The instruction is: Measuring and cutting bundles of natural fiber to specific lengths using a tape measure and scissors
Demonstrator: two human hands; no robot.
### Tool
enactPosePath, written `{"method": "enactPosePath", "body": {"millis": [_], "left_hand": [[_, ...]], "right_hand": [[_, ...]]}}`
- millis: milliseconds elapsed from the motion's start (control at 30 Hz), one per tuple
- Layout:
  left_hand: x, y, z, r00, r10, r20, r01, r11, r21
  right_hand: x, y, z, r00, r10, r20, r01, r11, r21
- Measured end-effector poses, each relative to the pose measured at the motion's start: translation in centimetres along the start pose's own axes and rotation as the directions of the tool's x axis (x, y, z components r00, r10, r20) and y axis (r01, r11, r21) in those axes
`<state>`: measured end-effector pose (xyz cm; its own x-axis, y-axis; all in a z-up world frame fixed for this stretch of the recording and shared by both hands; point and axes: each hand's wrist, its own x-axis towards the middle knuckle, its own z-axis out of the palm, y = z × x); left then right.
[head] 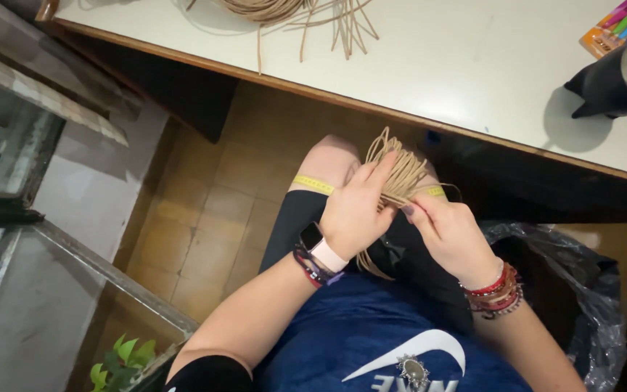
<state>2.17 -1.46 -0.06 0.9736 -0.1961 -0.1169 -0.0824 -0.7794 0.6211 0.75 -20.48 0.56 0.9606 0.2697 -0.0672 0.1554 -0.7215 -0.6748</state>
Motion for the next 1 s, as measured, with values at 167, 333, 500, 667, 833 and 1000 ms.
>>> {"method": "enactPosePath", "body": {"millis": [167, 333, 500, 667, 833, 1000], "left_hand": [[-1.0, 0.4, -3.9, 0.976, 0.030, -0.215, -0.083, 0.967, -0.241], [-2.9, -0.1, -6.9, 0.961, 0.047, -0.272, -0.141, 0.930, -0.339], [-3.5, 0.2, -8.5, 0.976, 0.201, 0.089, -0.015, 0.463, -0.886], [-2.4, -1.8, -8.3, 0.957, 0.262, 0.126, -0.002, 0.439, -0.898], [-1.2, -3.8, -7.7, 0.945, 0.269, 0.186, 0.092, 0.328, -0.940], [2.1, -8.8, -5.2, 0.999, -0.004, -0.050, -0.039, 0.569, -0.821]], "right_hand": [[0.4, -1.8, -3.4, 0.991, -0.093, -0.091, 0.109, 0.974, 0.198], [0.8, 3.4, -2.5, 0.966, -0.122, -0.230, 0.178, 0.954, 0.242], [1.1, 0.1, -2.9, 0.980, -0.058, 0.192, -0.134, 0.521, 0.843], [0.8, 1.6, -0.7, 0.987, 0.051, 0.155, -0.159, 0.505, 0.848], [1.0, 0.7, -0.8, 0.994, 0.070, 0.088, -0.112, 0.560, 0.821], [3.8, 1.5, -0.3, 0.887, 0.449, -0.109, -0.106, 0.429, 0.897]]}}
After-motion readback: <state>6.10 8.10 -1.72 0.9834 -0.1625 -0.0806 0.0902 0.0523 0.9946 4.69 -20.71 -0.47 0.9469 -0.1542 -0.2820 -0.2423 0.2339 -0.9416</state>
